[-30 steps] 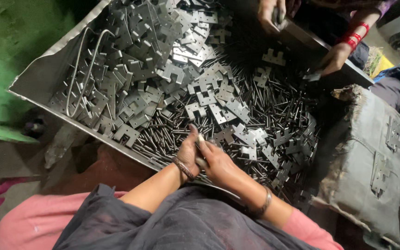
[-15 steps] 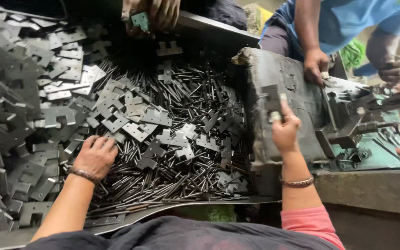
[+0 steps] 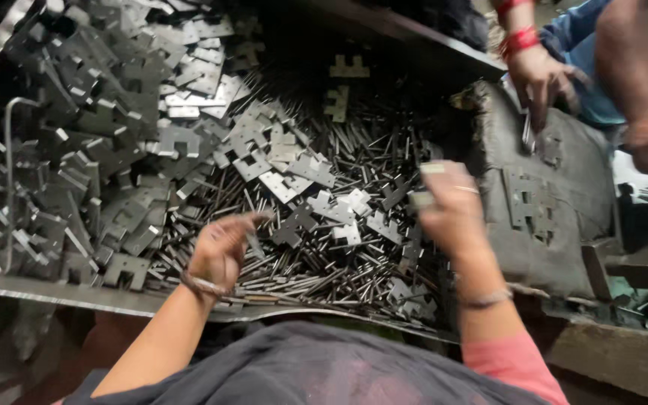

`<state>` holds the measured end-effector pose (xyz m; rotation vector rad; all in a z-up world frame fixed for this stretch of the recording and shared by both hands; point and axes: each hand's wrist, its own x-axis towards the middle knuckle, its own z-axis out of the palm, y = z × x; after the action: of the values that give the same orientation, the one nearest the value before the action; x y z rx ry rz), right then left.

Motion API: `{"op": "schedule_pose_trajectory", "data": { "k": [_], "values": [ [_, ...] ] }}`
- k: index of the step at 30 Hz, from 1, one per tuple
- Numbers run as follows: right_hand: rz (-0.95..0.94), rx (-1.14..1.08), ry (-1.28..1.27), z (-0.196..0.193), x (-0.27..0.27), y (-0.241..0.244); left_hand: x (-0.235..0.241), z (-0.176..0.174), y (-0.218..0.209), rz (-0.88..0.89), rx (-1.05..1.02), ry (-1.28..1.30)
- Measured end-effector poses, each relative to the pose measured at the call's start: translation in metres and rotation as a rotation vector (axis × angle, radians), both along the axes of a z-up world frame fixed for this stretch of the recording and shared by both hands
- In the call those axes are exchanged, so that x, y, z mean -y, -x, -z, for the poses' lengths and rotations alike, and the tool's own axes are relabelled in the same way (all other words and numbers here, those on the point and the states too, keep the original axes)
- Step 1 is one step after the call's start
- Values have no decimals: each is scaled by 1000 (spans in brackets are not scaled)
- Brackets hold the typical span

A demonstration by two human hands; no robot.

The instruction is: The person picks through a metal container filled with many metal hinges and rods, using their hands to select specific pieces and move them to different areas of the workspace.

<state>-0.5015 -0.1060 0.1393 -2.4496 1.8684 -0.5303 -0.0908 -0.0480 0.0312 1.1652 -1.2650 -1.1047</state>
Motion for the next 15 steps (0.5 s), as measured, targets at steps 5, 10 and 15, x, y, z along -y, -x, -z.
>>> {"op": "schedule_pose_trajectory", "data": {
  "k": [5,10,15],
  "values": [
    [-397,-173,-137,85,30,-89,18,-35,-33,-367,-856,-117],
    [-369,-171,-455,125,44,-75,48,-19,-29,-154,162,-137],
    [-430,-305,-412,114,37,-77,57,22,36,152,1137,-130]
  ]
}}
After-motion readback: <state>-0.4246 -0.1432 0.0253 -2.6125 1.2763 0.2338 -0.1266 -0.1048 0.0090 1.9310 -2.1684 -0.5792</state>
